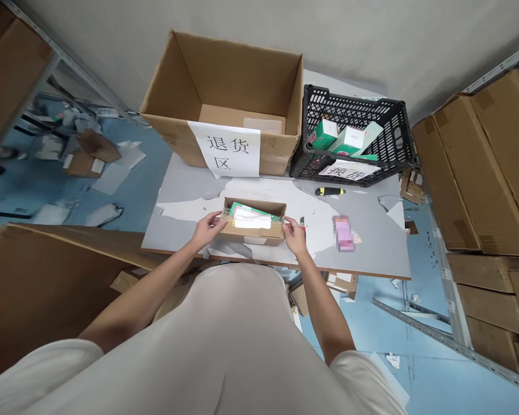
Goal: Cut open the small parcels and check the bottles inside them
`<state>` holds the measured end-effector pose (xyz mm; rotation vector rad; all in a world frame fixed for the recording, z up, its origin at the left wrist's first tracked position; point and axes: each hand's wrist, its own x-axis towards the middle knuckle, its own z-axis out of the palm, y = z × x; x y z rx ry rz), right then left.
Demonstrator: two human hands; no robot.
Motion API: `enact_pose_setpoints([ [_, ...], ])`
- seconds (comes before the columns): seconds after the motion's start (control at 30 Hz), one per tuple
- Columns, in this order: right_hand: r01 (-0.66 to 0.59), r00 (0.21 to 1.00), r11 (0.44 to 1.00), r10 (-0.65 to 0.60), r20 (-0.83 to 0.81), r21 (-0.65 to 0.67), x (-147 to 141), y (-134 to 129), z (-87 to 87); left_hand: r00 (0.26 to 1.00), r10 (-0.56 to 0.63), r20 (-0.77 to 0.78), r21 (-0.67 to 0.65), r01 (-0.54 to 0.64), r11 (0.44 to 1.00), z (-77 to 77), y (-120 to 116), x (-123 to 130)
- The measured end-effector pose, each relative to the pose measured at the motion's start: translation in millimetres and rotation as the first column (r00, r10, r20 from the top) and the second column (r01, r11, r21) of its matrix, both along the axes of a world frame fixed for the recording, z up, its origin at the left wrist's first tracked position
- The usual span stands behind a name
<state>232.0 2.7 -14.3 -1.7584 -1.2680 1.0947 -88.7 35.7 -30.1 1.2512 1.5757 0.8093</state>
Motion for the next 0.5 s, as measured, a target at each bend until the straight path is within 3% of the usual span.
enact_pose_setpoints([
  [0.3,0.025,0.998,0.999,-0.028,-0.051,-0.045,-0.4,-19.7,-18.6,0.999,-0.021,0.046,-0.020,0.022,1.000,-6.6,-21.1,1.7],
  [0.5,0.056,0.996,0.998,-0.058,-0.064,-0.033,-5.2,-24.1,-21.6,0.999,-0.037,-0.038,0.039,0.039,0.998,-5.8,-22.6,2.1],
])
